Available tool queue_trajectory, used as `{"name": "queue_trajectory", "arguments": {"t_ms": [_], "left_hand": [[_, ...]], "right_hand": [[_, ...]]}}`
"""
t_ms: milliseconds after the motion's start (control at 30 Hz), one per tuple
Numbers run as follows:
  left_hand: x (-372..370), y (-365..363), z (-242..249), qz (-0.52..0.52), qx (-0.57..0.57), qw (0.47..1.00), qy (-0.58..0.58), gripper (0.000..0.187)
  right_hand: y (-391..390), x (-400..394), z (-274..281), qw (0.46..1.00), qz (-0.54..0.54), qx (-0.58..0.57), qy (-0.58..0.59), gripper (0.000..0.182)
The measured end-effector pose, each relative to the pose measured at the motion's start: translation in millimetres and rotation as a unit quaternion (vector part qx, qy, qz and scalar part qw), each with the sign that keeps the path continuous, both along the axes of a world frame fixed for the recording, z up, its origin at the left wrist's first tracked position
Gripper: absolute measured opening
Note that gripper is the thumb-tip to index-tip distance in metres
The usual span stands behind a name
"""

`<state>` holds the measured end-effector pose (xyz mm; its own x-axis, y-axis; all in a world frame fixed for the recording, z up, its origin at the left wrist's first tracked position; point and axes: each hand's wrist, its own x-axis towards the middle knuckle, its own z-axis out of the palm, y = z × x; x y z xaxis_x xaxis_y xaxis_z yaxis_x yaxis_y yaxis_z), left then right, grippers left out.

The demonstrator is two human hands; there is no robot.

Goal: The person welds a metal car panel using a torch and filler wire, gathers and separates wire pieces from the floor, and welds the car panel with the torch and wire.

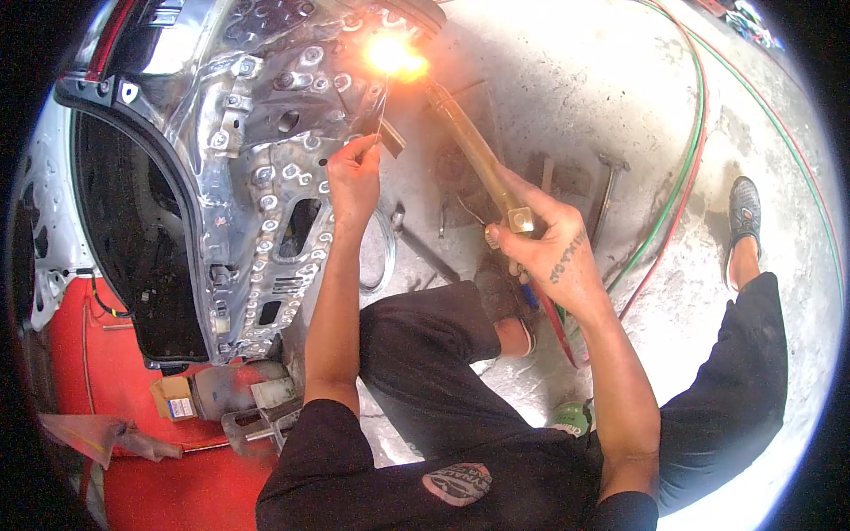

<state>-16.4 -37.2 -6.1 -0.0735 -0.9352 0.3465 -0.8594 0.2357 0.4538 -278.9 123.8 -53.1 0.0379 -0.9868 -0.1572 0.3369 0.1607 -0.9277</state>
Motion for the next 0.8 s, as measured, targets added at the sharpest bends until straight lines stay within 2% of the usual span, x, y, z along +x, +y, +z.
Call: {"name": "queue_trajectory", "arguments": {"t_ms": [467,567,800], "left_hand": [[5.3,-3.2,-5.8,-0.025,-0.031,0.999,-0.016,0.023],[-2.1,0.6,1.5,0.007,0.006,1.000,0.002,0.022],[6.2,-5.6,-7.6,-0.018,-0.027,0.999,-0.006,0.024]], "right_hand": [[-0.3,1.4,-0.8,1.000,-0.007,-0.007,0.012,0.066],[0.2,0.7,1.5,1.000,0.000,0.006,0.007,0.066],[0.0,1.5,-0.2,1.000,-0.010,-0.001,0.000,0.066]]}}
